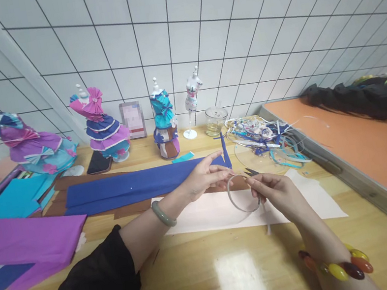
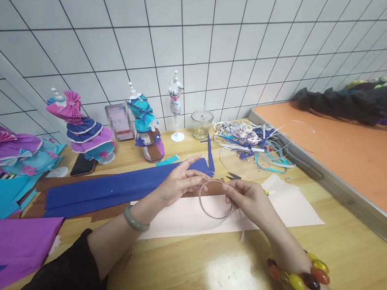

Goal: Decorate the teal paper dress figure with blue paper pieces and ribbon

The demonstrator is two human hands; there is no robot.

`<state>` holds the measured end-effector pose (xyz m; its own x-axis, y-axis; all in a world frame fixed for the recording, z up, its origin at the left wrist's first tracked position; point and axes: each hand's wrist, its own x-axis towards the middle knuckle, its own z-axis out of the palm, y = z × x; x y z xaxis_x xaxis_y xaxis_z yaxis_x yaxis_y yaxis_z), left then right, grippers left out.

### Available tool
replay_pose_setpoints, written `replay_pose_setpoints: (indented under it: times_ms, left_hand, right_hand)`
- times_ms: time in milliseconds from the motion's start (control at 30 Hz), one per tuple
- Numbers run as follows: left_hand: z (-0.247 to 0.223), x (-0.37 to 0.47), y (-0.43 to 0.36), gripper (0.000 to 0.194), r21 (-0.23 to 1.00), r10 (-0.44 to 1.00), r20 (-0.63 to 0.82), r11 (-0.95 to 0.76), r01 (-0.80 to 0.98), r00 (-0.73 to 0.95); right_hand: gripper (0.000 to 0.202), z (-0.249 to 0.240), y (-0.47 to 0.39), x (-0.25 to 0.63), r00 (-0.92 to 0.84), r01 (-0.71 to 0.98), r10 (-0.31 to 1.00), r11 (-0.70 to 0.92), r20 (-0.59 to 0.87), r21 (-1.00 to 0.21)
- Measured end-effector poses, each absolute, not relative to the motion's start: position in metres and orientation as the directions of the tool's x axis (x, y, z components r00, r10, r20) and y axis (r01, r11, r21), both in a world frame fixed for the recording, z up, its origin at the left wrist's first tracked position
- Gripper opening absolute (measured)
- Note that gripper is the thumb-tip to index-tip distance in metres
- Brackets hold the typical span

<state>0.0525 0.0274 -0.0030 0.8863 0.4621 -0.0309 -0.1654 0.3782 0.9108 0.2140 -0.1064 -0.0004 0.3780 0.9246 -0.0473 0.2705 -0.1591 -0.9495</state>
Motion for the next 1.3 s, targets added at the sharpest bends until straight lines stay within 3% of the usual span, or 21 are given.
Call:
replay_pose_setpoints:
  times_ms: [167, 367, 633, 767, 867, 967, 1067, 1300]
  left_hand:
    - [-0.005, 0.055, 0.033, 0.071, 0.951, 0.565, -0.028, 0.269, -0.151, 0.825]
    - [-0.010, 0.061, 0.037, 0.062, 0.987, 0.795, -0.047, 0.130, -0.094, 0.605]
    - [-0.004, 0.060, 0.033, 0.038, 0.979, 0.758, -0.037, 0.159, -0.130, 0.651]
    - [0.002, 0.058, 0.024, 0.024, 0.970, 0.671, -0.087, 0.225, -0.090, 0.736]
    - [0.004, 0.057, 0.018, 0.023, 0.955, 0.585, -0.147, 0.294, -0.039, 0.798]
    - [0.004, 0.057, 0.013, 0.022, 0.946, 0.526, -0.168, 0.323, -0.013, 0.834]
    - [0.003, 0.058, 0.010, 0.021, 0.954, 0.512, -0.138, 0.300, -0.025, 0.848]
    - [-0.002, 0.060, 0.010, 0.026, 0.975, 0.492, -0.092, 0.220, -0.022, 0.866]
  right_hand:
    - [0.037, -0.001, -0.106, 0.219, 0.380, 0.348, 0.925, -0.156, -0.014, -0.924]
    - [0.035, -0.015, -0.105, 0.229, 0.310, 0.481, 0.947, -0.230, -0.081, -0.846]
    - [0.033, -0.027, -0.104, 0.243, 0.379, 0.690, 0.920, -0.353, -0.099, -0.632]
    - [0.032, -0.024, -0.104, 0.237, 0.452, 0.740, 0.887, -0.313, 0.096, -0.596]
    - [0.030, -0.018, -0.104, 0.223, 0.432, 0.744, 0.832, -0.110, 0.348, -0.659]
    - [0.021, -0.010, -0.104, 0.206, 0.307, 0.782, 0.791, 0.107, 0.530, -0.614]
    - [0.016, -0.007, -0.104, 0.197, 0.232, 0.804, 0.765, 0.198, 0.601, -0.561]
    - [0.014, -0.011, -0.103, 0.195, 0.204, 0.847, 0.735, 0.199, 0.646, -0.494]
